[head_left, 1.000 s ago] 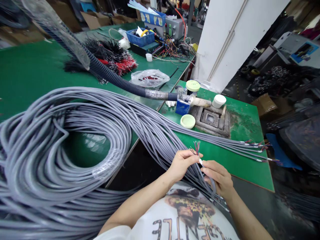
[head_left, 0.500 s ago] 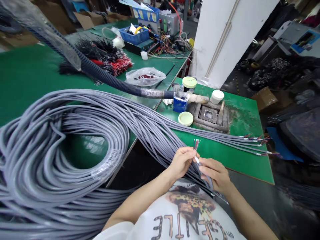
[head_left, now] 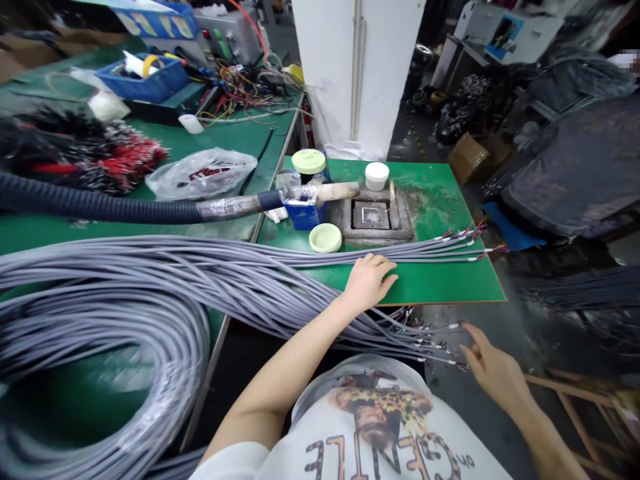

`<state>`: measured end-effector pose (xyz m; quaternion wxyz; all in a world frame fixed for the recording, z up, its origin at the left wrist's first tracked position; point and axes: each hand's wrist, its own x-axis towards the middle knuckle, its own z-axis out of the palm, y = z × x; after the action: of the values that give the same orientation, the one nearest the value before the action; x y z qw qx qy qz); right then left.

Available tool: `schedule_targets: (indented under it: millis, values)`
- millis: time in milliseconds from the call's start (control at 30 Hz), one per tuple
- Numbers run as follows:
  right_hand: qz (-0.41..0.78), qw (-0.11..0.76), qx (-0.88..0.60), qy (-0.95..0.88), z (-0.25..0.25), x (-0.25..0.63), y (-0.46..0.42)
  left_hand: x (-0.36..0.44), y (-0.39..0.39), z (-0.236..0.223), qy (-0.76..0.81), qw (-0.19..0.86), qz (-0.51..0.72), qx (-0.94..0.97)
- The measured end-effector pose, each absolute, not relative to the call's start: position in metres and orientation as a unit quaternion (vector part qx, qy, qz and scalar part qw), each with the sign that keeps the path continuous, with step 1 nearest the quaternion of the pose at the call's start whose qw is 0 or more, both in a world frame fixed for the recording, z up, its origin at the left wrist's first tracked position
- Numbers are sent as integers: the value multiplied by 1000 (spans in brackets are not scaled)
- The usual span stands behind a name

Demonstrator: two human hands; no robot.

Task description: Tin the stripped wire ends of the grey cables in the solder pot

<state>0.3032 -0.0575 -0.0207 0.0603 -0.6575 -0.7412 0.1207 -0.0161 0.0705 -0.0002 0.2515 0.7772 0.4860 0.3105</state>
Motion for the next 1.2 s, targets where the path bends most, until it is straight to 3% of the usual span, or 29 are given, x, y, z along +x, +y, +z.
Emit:
schedule_targets:
  millis: [167, 333, 433, 500, 567, 700, 833, 1033, 1200]
  values:
    - [360, 145, -579, -717, -22, 245, -66, 20, 91, -6, 527, 82, 191, 824]
    - [619, 291, -536, -494, -23, 210, -38, 29, 91, -5, 512, 48, 164, 842]
    - [611, 443, -533, -383, -16, 214, -10, 20, 69, -1, 487, 75, 201, 847]
    - [523, 558, -529, -369, -5, 218, 6, 11, 47, 1, 466, 120, 224, 848]
    - [438, 608, -521, -408, 8, 217, 18, 2, 24, 2, 450, 183, 230, 843]
    - [469, 501, -450, -571, 25, 194, 21, -18, -7, 5, 424, 348, 280, 788]
    - [532, 378, -385, -653, 27, 165, 12, -35, -16, 11, 452, 502, 421, 605]
    - [457, 263, -376, -762, 36, 142, 9, -51, -13, 22, 450, 571, 556, 404]
    - [398, 248, -362, -806, 36, 127, 3, -53, -12, 20, 428, 585, 600, 339]
